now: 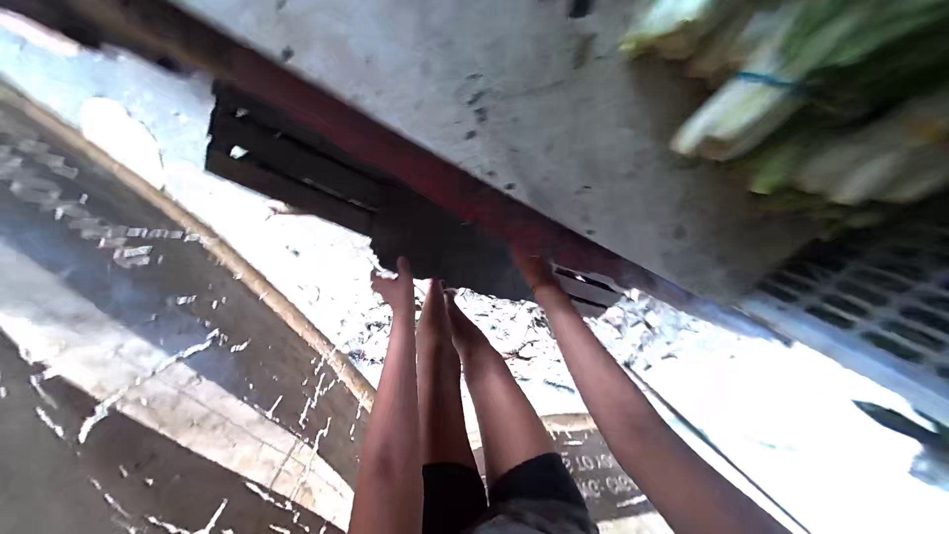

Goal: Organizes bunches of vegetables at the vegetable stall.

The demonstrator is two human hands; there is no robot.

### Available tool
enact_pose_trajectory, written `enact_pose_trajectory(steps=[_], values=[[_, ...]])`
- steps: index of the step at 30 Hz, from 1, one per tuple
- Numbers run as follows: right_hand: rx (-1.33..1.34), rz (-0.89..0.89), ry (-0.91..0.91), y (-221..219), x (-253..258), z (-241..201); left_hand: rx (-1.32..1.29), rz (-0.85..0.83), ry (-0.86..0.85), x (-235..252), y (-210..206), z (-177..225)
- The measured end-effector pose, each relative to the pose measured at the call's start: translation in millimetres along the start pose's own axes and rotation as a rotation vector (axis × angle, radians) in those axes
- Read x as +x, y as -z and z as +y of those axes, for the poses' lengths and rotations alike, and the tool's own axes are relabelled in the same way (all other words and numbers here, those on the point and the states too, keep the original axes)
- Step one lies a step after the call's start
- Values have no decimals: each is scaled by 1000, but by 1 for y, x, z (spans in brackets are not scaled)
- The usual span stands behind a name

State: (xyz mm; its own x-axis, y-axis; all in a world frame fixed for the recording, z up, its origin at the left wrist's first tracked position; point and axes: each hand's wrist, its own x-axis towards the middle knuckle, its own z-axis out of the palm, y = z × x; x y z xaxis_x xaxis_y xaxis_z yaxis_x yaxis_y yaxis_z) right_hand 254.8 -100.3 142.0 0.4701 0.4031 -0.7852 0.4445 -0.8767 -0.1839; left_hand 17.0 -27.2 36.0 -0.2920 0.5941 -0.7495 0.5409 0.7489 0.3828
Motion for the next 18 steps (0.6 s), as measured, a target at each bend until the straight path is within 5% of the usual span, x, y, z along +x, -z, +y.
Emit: enact_pose_trajectory(steps=[3, 9, 13, 18], values=[[-201, 186, 236, -32, -46, 98, 198, 11, 14, -40, 9, -18], [188, -374, -264, 2, -230, 232, 355, -37, -149, -91, 34, -6], [549, -206, -480, -21, -327, 295, 363, -126, -340, -131, 30, 12], [868, -4, -652, -12, -378, 333, 394, -771, -391, -241, 14, 81]])
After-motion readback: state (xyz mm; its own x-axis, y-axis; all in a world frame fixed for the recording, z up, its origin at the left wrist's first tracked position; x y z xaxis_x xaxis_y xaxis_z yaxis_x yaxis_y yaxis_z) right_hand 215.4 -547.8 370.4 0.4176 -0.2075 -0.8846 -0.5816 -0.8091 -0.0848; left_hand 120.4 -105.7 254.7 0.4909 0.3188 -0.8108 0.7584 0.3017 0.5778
